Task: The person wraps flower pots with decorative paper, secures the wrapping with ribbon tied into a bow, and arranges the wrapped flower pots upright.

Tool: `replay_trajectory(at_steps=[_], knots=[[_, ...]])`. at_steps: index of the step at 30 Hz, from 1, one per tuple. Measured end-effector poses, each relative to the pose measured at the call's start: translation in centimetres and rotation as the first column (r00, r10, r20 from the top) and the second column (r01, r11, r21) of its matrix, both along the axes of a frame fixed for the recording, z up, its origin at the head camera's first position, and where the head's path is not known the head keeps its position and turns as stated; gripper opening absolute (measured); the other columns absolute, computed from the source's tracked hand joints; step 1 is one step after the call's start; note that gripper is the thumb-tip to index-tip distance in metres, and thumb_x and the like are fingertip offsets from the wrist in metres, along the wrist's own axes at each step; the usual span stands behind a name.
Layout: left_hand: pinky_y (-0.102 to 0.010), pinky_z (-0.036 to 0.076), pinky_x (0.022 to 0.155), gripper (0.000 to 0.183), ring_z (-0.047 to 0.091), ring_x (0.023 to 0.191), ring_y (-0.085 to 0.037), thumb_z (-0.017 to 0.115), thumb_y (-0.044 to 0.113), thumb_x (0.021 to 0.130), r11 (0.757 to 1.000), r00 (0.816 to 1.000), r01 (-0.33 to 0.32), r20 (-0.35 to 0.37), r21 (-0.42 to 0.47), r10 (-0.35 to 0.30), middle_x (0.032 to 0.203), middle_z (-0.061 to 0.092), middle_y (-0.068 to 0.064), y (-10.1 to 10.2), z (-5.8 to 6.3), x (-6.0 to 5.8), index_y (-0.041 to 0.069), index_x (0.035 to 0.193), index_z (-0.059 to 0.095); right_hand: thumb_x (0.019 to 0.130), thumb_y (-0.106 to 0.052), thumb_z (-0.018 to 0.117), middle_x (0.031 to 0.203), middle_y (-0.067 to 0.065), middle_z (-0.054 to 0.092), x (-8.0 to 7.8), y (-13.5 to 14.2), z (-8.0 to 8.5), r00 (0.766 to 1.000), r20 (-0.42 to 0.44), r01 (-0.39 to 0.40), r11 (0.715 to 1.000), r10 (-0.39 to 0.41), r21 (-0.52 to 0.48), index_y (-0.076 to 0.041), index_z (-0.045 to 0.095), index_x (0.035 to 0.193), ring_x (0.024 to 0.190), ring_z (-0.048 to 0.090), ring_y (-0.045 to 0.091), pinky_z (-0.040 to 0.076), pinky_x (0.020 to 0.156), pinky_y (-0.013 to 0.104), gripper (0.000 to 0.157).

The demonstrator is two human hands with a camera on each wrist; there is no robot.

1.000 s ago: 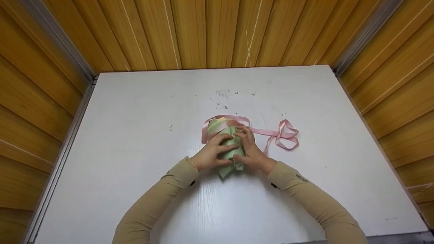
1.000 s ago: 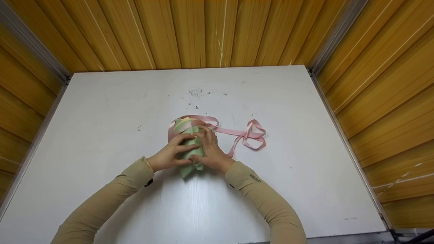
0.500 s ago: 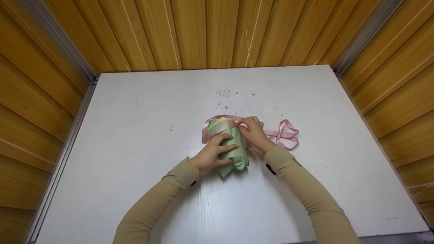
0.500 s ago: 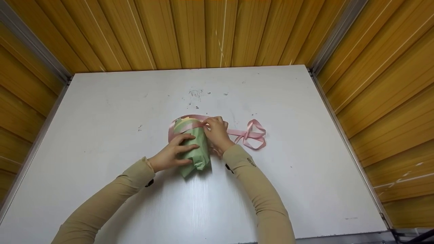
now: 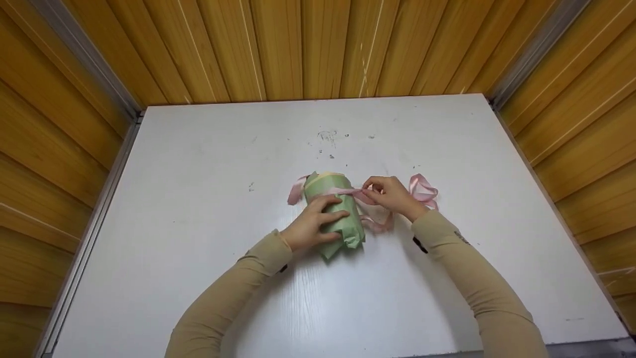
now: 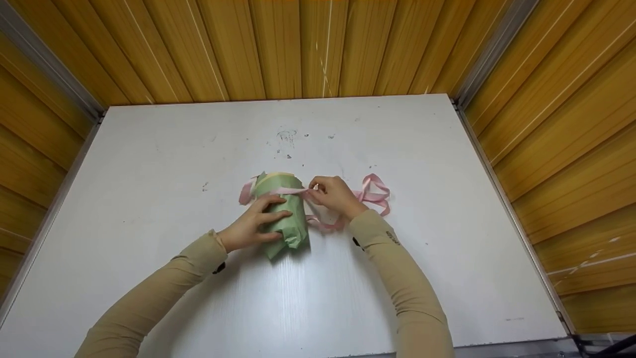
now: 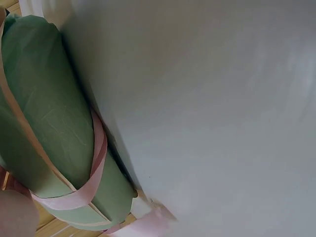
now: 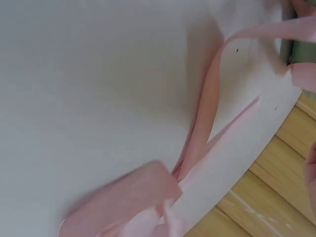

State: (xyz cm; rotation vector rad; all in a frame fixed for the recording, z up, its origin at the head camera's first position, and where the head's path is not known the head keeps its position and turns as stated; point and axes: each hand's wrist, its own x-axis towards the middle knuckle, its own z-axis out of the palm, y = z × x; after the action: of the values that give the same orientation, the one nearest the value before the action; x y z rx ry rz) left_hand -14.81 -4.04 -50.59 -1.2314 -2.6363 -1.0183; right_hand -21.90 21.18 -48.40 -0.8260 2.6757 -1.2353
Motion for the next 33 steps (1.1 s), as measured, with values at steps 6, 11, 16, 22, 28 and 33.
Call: replay_trajectory(at_steps=[6,11,16,22,28,33], knots=[[-0.042,0.03,0.111,0.048,0.034,0.133,-0.03,0.072,0.028,0.085,1.0,1.0,0.004,0.004,-0.016,-0.004,0.139,0.04,-0.015,0.0,0.0,0.0,0.013,0.129,0.059,0.078,-0.024,0.078,0.054,-0.007,0.036,-0.5,3.2,0.8,0.987,0.153,0.037,0.995,-0.051,0.089,-0.006,0.071,0.089,0.051,0.031,0.007,0.028,0.049,0.021,0.022],[-0.041,0.03,0.112,0.048,0.033,0.134,-0.028,0.071,0.028,0.085,1.0,1.0,-0.002,0.012,-0.02,0.002,0.14,0.039,-0.013,0.0,0.0,0.0,0.013,0.129,0.059,0.081,-0.018,0.074,0.059,-0.002,0.046,-1.5,5.5,0.8,0.996,0.05,0.061,0.968,-0.075,0.242,-0.002,0.069,0.089,0.058,0.037,0.011,0.032,0.056,0.024,0.018],[-0.041,0.027,0.113,0.048,0.031,0.136,-0.029,0.07,0.029,0.086,0.999,1.0,-0.016,0.026,-0.039,0.017,0.141,0.039,-0.013,0.0,0.0,0.1,0.014,0.13,0.059,0.088,-0.008,0.06,0.086,0.017,0.06,-2.2,7.3,0.6,0.96,0.061,0.258,0.946,-0.275,0.195,0.003,0.066,0.102,0.079,0.051,0.024,0.043,0.072,0.032,0.018],[-0.043,0.026,0.114,0.049,0.029,0.138,-0.031,0.07,0.029,0.086,0.999,0.999,-0.021,0.046,-0.04,0.023,0.142,0.038,-0.013,0.0,0.0,0.2,0.014,0.131,0.058,0.083,-0.011,0.061,0.118,0.034,0.046,-2.4,8.7,0.3,0.928,0.155,0.285,0.914,-0.338,0.289,0.011,0.042,0.13,0.112,0.043,0.046,0.036,0.098,0.055,0.056],[-0.043,0.028,0.113,0.048,0.032,0.135,-0.032,0.072,0.027,0.084,1.0,1.0,-0.012,0.015,-0.008,0.012,0.139,0.04,-0.015,0.1,-0.1,0.1,0.013,0.128,0.06,0.081,-0.024,0.064,0.126,0.038,0.039,-1.8,9.1,-0.2,0.903,0.204,0.268,0.867,-0.378,0.42,0.011,0.037,0.132,0.117,0.031,0.052,0.03,0.098,0.059,0.067],[-0.042,0.028,0.113,0.047,0.032,0.135,-0.031,0.072,0.026,0.085,1.0,1.0,-0.007,0.011,-0.013,0.008,0.139,0.04,-0.015,0.1,-0.1,0.2,0.012,0.129,0.06,0.084,-0.02,0.056,0.123,0.038,0.042,-1.5,9.3,-0.4,0.907,0.121,0.33,0.86,-0.403,0.39,0.011,0.044,0.127,0.114,0.032,0.051,0.031,0.095,0.057,0.054]])
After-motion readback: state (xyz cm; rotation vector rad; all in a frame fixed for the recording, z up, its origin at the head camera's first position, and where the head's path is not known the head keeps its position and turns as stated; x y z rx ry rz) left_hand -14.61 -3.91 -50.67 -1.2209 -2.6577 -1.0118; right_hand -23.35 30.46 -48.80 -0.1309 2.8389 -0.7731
